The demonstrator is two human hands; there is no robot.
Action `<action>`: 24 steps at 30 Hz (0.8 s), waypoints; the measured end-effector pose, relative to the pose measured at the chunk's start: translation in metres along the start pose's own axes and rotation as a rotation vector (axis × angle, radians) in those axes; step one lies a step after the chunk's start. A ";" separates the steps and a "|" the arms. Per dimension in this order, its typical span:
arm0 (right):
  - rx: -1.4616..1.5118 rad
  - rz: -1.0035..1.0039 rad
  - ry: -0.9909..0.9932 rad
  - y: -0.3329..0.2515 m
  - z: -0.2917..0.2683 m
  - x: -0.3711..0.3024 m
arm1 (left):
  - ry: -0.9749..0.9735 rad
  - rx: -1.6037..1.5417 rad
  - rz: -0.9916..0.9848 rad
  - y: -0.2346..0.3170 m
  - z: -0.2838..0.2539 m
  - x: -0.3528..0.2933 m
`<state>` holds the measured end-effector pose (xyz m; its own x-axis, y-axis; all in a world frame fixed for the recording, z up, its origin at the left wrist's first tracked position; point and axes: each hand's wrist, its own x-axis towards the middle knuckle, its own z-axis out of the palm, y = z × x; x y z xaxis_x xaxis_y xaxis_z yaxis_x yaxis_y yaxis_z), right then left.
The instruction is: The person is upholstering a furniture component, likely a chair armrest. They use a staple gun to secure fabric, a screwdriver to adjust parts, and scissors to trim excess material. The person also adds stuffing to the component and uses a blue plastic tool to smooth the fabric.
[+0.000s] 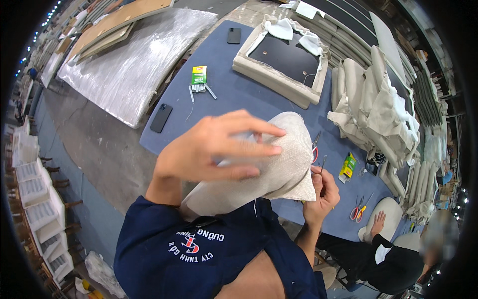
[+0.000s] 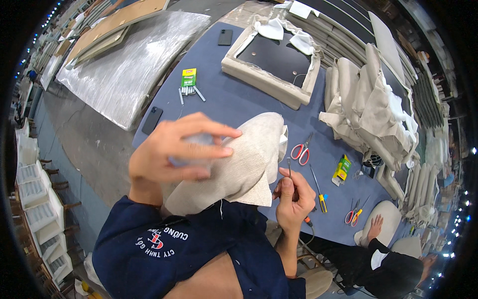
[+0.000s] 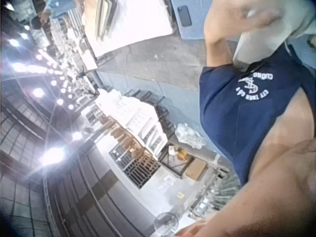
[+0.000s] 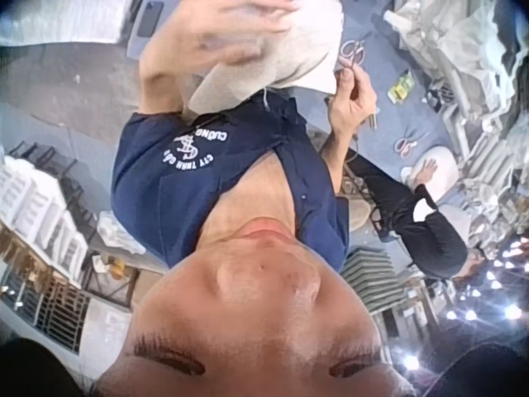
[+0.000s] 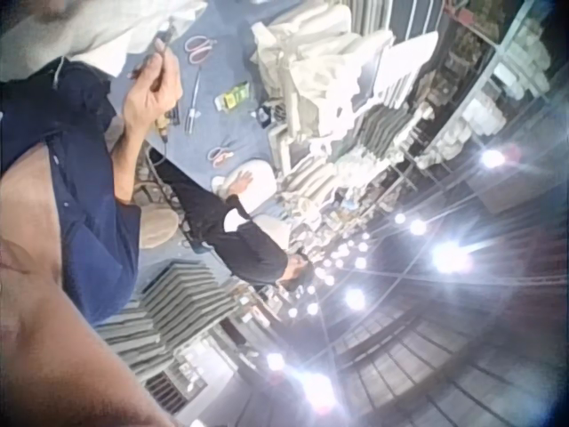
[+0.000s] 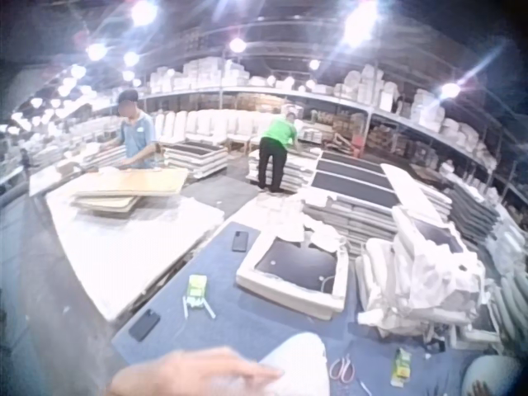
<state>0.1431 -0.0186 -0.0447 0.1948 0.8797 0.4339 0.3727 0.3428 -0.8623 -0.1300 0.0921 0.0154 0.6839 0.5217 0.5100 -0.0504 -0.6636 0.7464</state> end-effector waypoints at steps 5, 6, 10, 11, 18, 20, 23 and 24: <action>0.052 -0.147 -0.071 0.003 -0.016 -0.021 | 0.171 -0.480 0.019 -0.056 0.029 0.012; 0.006 -0.299 -0.062 0.002 -0.014 -0.017 | 0.166 -0.532 0.028 -0.059 0.035 0.016; -0.044 -0.333 -0.180 -0.017 -0.024 -0.019 | 0.148 -0.519 0.043 -0.060 0.043 0.029; -0.086 -0.318 -0.200 -0.022 -0.024 -0.017 | 0.130 -0.479 0.061 -0.061 0.043 0.032; -0.238 -0.286 -0.283 -0.036 -0.020 -0.007 | 0.143 -0.569 0.066 -0.061 0.045 0.034; -0.231 -0.285 -0.302 -0.036 -0.018 -0.005 | 0.139 -0.556 0.077 -0.061 0.045 0.033; -0.248 -0.307 -0.304 -0.041 -0.014 -0.001 | 0.141 -0.543 0.085 -0.062 0.046 0.033; -0.254 -0.316 -0.316 -0.041 -0.014 0.001 | 0.142 -0.539 0.087 -0.062 0.047 0.034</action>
<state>0.1409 -0.0362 -0.0048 -0.2328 0.8159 0.5292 0.5850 0.5522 -0.5940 -0.0698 0.1262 -0.0338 0.5580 0.5692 0.6038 -0.4923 -0.3586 0.7931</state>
